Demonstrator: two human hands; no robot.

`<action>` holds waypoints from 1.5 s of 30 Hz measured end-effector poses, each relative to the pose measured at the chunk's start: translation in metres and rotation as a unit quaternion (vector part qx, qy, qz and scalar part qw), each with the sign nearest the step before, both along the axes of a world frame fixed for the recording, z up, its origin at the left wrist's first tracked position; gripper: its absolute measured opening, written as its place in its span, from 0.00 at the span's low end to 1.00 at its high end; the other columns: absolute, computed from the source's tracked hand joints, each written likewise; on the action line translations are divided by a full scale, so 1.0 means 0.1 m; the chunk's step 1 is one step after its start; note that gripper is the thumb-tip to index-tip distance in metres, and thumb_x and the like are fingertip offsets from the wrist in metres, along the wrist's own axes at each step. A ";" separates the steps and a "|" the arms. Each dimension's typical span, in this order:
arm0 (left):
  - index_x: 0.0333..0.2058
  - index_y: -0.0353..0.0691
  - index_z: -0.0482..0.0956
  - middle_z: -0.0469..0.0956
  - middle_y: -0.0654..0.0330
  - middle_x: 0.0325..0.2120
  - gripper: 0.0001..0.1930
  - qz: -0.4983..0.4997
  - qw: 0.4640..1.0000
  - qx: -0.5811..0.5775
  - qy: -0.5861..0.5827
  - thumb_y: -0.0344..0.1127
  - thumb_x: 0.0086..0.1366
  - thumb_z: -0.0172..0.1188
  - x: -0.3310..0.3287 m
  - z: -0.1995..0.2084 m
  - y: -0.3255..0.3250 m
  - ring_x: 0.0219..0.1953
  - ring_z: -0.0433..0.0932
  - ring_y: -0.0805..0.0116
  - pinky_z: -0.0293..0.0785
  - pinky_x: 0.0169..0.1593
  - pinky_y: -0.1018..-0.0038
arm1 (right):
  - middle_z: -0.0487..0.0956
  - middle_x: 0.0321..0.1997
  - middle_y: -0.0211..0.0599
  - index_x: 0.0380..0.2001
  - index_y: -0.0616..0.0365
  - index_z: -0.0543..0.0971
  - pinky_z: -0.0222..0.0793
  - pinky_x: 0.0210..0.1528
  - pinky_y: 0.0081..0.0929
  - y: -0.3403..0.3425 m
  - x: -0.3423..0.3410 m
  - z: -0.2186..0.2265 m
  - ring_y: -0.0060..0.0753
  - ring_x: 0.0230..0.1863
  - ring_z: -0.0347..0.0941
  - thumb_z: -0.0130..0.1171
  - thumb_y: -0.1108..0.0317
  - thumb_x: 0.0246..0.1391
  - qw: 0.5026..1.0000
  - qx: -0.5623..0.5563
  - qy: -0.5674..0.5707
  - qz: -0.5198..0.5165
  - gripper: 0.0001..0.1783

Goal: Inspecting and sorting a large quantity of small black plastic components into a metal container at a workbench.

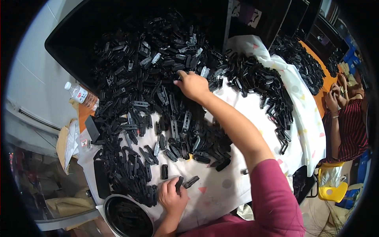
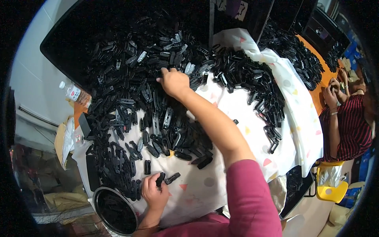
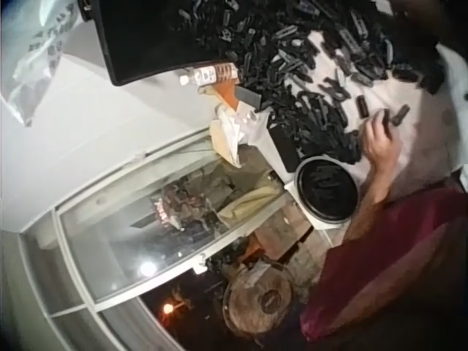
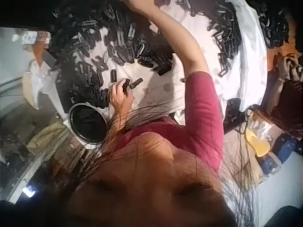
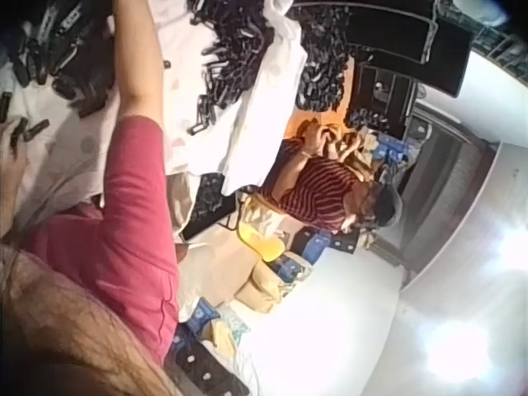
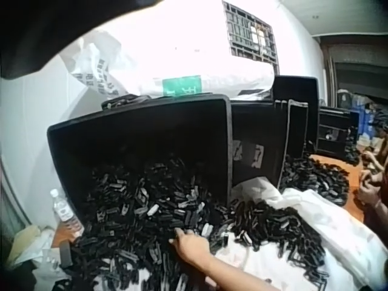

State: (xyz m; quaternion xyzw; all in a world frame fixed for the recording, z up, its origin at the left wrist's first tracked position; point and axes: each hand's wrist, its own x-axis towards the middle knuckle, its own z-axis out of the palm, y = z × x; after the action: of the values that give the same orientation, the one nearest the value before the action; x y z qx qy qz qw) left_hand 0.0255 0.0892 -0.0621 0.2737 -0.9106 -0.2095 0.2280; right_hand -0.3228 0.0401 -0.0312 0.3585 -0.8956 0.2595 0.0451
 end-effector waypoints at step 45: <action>0.36 0.39 0.75 0.73 0.54 0.31 0.15 -0.010 1.000 0.010 0.015 0.31 0.46 0.57 0.00 0.01 0.01 0.35 0.72 0.52 0.69 0.39 0.62 | 0.73 0.45 0.40 0.47 0.50 0.73 0.70 0.38 0.38 0.90 0.09 -0.24 0.47 0.41 0.71 0.57 0.59 0.49 0.986 -0.005 0.163 -0.032 0.20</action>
State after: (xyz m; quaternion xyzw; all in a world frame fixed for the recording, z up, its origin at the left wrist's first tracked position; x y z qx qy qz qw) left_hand 0.0257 0.0905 -0.0611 0.2636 -0.9076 -0.2254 0.2365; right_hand -0.3135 0.1303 -0.0554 0.3671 -0.8861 0.2002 0.2000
